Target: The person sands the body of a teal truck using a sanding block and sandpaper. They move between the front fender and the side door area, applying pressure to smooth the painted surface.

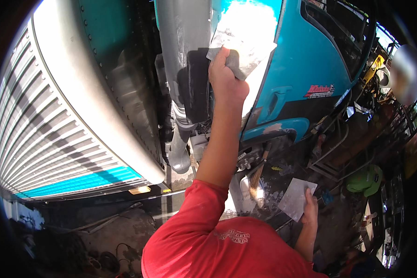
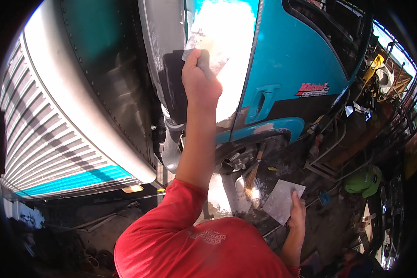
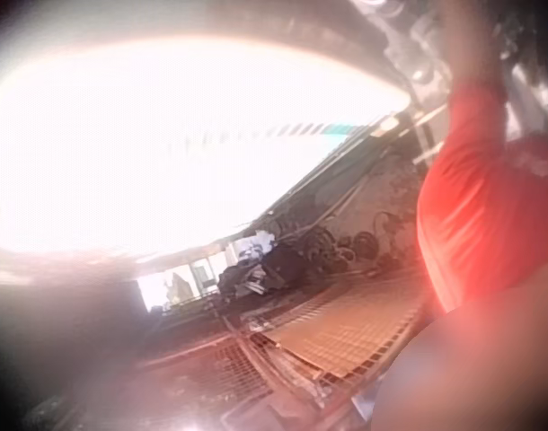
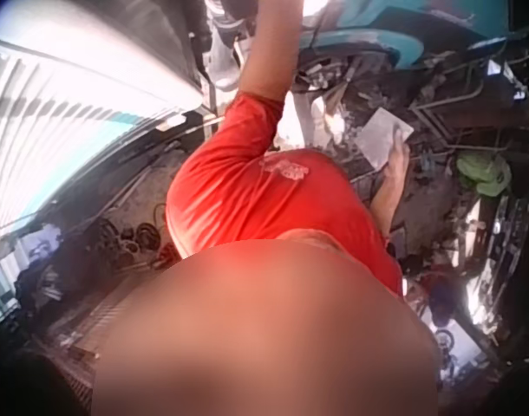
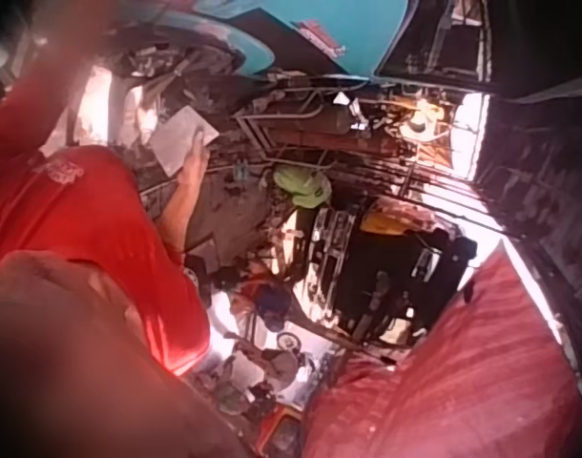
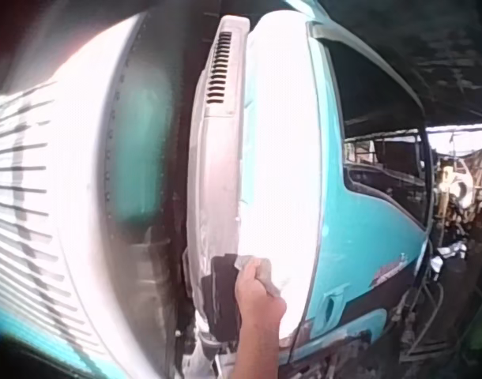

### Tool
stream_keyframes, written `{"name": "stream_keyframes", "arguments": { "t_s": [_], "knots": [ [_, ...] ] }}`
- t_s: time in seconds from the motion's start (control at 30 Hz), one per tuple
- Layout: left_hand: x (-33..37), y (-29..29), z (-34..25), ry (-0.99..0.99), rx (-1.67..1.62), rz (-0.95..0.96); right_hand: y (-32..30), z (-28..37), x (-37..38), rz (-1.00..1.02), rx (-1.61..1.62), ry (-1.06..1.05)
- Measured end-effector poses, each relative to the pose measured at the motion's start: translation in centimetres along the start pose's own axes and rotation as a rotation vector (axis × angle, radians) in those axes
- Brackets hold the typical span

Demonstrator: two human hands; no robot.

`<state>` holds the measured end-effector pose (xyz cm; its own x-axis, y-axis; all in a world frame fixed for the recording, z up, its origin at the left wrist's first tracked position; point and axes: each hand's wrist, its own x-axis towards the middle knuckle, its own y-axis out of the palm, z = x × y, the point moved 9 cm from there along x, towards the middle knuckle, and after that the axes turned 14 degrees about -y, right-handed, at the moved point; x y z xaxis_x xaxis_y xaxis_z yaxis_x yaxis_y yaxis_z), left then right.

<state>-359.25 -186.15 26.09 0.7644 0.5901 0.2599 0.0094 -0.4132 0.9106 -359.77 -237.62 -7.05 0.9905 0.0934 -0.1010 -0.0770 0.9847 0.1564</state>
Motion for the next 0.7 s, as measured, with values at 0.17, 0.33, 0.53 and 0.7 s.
{"name": "stream_keyframes", "arguments": {
  "t_s": [0.17, 0.33, 0.53, 0.7],
  "knots": [
    [0.9, 2.1, -1.0, 0.038, 0.193, -0.175, 0.3, 0.4, -0.7, -0.001, -0.009, -0.01],
    [-0.1, 1.7, -1.2, 0.105, 0.12, -0.117, 0.4, 0.6, -1.0, -0.053, -0.015, -0.031],
    [1.3, 1.7, -1.2, 0.164, 0.178, -0.016, 0.0, 1.2, -0.4, -0.05, -0.038, -0.02],
    [2.2, 0.6, -1.2, 0.262, 0.354, 0.0, 0.5, 0.6, 0.9, 0.005, -0.023, 0.001]
  ]
}}
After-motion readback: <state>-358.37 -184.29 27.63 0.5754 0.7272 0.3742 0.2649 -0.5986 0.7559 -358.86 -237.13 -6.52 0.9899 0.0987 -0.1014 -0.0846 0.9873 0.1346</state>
